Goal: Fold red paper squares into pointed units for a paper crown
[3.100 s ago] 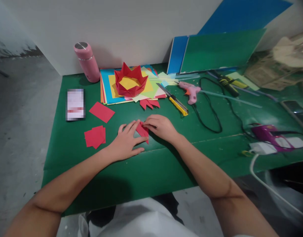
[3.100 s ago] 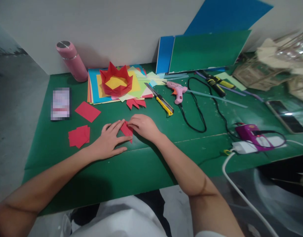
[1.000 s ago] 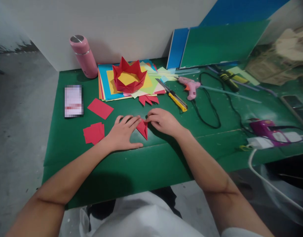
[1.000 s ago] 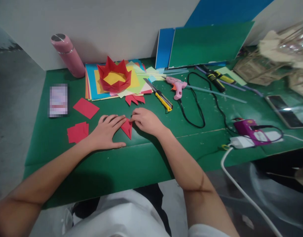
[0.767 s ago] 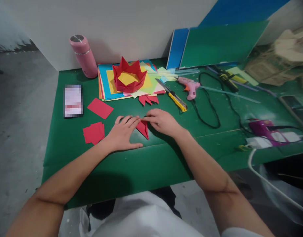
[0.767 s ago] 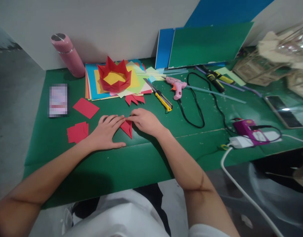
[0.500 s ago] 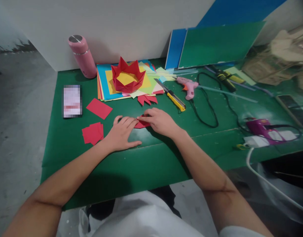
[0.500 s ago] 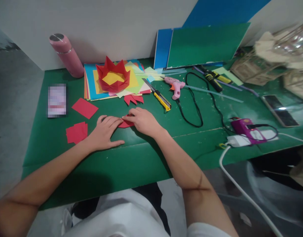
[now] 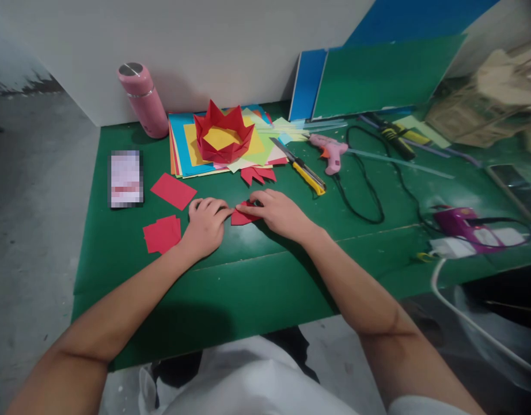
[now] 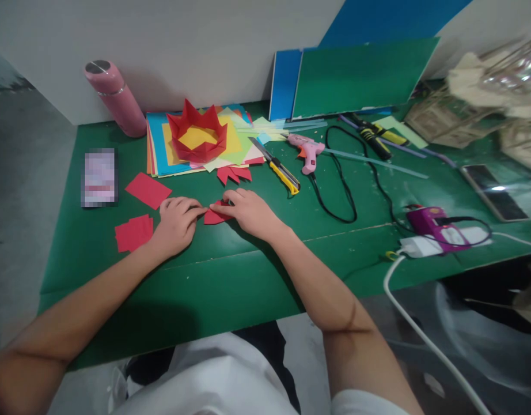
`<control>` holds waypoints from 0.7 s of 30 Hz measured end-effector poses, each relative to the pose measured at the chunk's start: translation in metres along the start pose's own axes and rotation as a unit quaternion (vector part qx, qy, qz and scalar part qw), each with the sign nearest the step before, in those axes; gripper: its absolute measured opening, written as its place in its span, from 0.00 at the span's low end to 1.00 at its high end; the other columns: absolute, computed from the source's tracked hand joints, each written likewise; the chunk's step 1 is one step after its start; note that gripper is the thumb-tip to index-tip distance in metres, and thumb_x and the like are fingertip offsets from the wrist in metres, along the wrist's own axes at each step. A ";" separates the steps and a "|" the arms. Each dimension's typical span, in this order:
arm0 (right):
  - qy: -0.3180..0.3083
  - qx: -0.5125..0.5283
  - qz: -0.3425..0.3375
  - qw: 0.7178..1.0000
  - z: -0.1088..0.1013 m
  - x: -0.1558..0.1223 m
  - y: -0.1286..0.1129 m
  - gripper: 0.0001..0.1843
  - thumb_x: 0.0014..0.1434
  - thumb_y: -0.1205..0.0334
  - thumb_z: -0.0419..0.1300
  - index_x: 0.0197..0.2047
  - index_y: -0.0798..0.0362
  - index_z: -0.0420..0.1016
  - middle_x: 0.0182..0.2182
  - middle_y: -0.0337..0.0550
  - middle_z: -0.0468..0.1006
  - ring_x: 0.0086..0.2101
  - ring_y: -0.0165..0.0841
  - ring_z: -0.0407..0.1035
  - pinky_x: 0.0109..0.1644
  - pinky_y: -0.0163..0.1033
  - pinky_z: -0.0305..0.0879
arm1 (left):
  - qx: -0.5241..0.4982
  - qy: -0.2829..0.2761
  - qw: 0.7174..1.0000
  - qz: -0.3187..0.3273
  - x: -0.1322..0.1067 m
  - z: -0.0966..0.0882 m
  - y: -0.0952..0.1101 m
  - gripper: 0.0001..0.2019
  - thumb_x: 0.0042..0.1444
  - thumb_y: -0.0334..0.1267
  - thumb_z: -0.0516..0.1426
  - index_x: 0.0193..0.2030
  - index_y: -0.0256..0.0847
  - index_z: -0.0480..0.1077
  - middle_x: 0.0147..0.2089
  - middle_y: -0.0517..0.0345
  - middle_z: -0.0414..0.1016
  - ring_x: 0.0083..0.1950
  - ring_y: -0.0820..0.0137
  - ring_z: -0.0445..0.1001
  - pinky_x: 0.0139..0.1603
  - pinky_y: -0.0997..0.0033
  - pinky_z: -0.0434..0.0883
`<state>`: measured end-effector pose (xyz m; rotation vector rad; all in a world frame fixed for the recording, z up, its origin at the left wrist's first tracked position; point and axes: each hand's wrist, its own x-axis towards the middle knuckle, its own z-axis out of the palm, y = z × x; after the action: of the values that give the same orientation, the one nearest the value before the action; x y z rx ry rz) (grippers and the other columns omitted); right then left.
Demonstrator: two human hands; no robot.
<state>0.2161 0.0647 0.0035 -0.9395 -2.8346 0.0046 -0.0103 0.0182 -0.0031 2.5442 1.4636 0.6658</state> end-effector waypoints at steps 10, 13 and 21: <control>0.004 -0.001 -0.019 1.000 -0.001 0.000 0.002 0.23 0.66 0.71 0.45 0.59 0.44 0.69 0.46 0.49 0.72 0.39 0.37 0.62 0.42 0.41 0.56 | 0.121 -0.012 0.990 0.075 0.001 -0.006 0.005 0.13 0.62 0.29 0.49 0.46 0.41 0.73 0.45 0.49 0.75 0.50 0.57 0.67 0.56 0.47 0.56; 0.012 -0.009 -0.005 1.000 -0.001 0.001 0.001 0.23 0.66 0.71 0.45 0.58 0.47 0.71 0.46 0.49 0.72 0.40 0.37 0.62 0.42 0.41 0.57 | 0.126 -0.007 0.989 0.076 0.002 -0.005 0.005 0.13 0.62 0.29 0.50 0.46 0.41 0.73 0.46 0.50 0.75 0.50 0.57 0.67 0.55 0.47 0.57; -0.001 0.010 0.038 0.999 -0.003 0.005 -0.006 0.23 0.63 0.73 0.47 0.57 0.55 0.72 0.46 0.54 0.73 0.42 0.41 0.63 0.44 0.45 0.60 | 0.125 -0.002 0.989 0.077 0.002 -0.003 0.004 0.11 0.62 0.30 0.50 0.45 0.39 0.73 0.46 0.51 0.75 0.50 0.58 0.67 0.55 0.49 0.58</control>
<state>0.2092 0.0630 0.0073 -1.0422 -2.7942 0.0416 -0.0082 0.0175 0.0014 2.8684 1.4426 0.5269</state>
